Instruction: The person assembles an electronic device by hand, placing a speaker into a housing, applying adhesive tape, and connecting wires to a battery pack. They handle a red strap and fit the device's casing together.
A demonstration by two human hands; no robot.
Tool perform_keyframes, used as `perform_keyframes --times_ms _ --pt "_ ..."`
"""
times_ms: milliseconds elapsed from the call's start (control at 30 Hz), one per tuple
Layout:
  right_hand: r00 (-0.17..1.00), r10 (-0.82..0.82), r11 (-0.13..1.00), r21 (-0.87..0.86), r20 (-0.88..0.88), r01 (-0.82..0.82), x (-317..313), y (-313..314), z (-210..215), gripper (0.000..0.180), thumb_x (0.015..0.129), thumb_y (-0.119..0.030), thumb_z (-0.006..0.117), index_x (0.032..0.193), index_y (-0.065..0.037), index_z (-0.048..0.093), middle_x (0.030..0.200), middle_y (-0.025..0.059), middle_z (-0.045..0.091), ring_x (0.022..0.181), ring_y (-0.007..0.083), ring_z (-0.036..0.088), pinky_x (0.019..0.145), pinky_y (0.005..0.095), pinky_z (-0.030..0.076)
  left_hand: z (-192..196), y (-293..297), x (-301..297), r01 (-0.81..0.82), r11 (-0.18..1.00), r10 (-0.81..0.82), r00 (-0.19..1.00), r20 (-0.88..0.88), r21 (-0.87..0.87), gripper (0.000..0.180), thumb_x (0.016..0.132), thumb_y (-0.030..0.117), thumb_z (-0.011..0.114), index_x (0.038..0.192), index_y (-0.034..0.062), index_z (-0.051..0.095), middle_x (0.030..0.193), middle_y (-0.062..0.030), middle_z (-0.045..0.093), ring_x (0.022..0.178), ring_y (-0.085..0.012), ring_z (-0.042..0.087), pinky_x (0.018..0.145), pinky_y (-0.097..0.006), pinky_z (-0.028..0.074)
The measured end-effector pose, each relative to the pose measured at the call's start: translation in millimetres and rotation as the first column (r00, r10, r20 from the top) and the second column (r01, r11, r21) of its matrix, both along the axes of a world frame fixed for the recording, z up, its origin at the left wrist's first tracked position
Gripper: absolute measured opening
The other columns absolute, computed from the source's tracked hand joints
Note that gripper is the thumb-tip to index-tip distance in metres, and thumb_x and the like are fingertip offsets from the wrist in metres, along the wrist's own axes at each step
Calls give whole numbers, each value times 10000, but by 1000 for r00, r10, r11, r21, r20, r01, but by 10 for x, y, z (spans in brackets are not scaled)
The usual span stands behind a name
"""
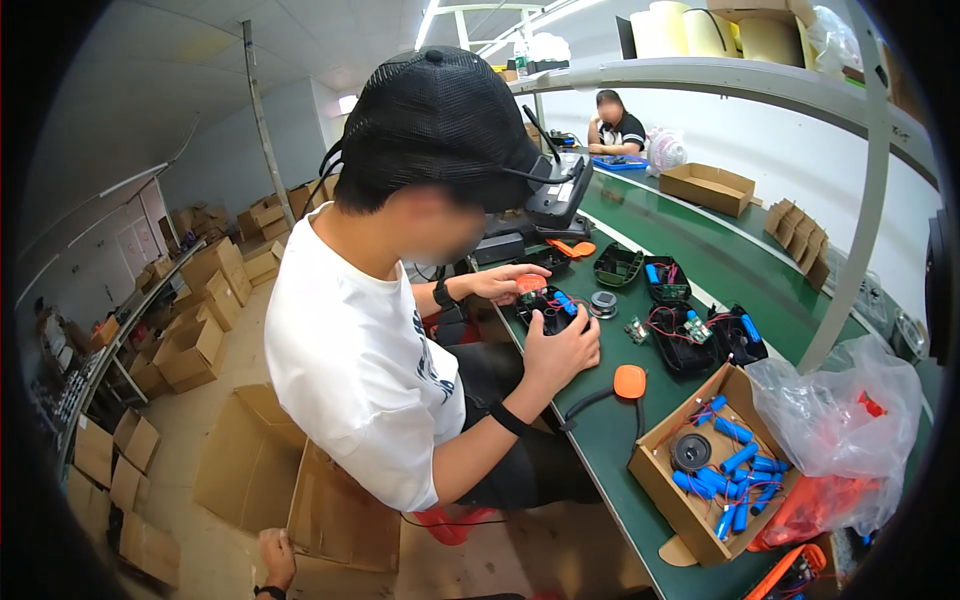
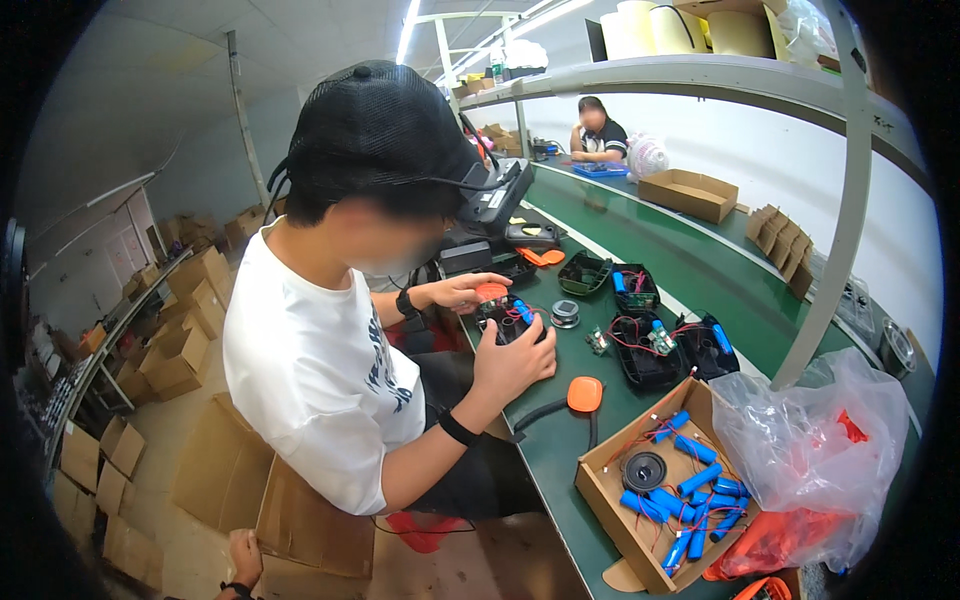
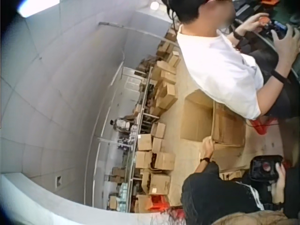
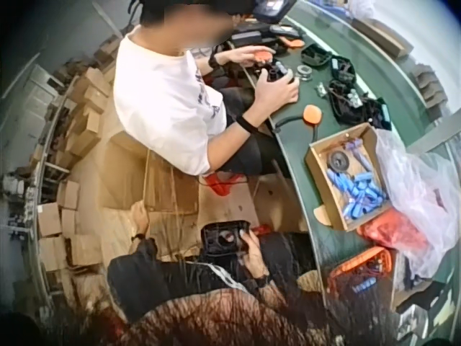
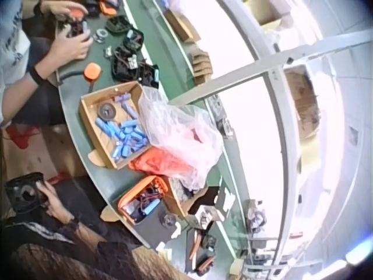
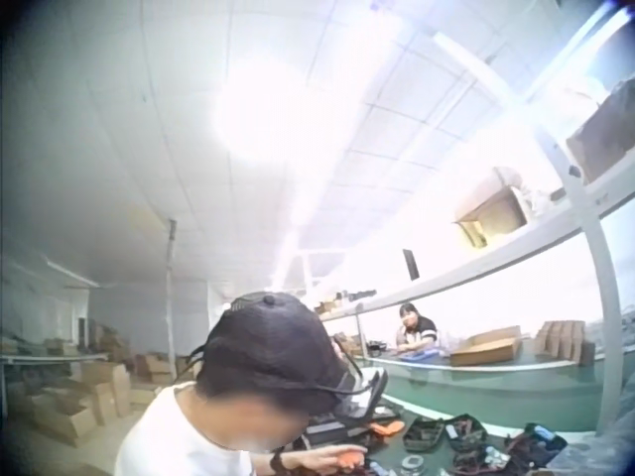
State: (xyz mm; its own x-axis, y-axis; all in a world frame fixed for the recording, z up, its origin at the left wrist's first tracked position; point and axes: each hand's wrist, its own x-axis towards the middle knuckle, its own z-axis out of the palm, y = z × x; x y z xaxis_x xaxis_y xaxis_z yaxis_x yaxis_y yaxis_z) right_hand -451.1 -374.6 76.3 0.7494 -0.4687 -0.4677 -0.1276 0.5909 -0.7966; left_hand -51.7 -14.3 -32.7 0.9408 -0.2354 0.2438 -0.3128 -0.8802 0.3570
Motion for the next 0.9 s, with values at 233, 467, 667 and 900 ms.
perform_keyframes --times_ms 233,467,667,900 --pt "1000 -25 998 -51 7 26 -93 13 -36 590 877 76 453 1459 29 538 1558 275 434 1418 413 454 1197 425 352 -479 119 448 -829 287 -73 481 -874 -481 938 906 472 620 1571 -59 227 1568 -433 262 1348 -561 465 1034 -669 491" --pt "987 -30 923 383 156 -32 -16 32 -392 431 1031 -153 620 1428 2 559 1428 145 589 1256 265 592 1074 360 458 -416 135 1369 -553 527 -355 546 -759 -645 761 1018 436 307 1585 -70 255 1602 -403 265 1437 -589 349 1091 -716 422" --pt "991 -49 894 437 -123 99 188 -54 82 558 1019 -279 678 1500 -50 512 1416 113 605 1256 244 598 1026 359 488 -614 -586 2227 -491 508 -453 547 -704 -708 710 1036 456 376 1538 -46 357 1531 -340 396 1343 -497 464 1017 -615 478" --pt "980 130 943 324 -149 -76 333 -163 51 728 997 -396 706 1601 -116 411 1545 125 517 1430 313 473 1115 472 430 -566 -1294 2552 -562 -33 -504 723 -472 -827 648 1054 485 492 1471 -11 497 1424 -268 573 1210 -368 626 902 -476 564"
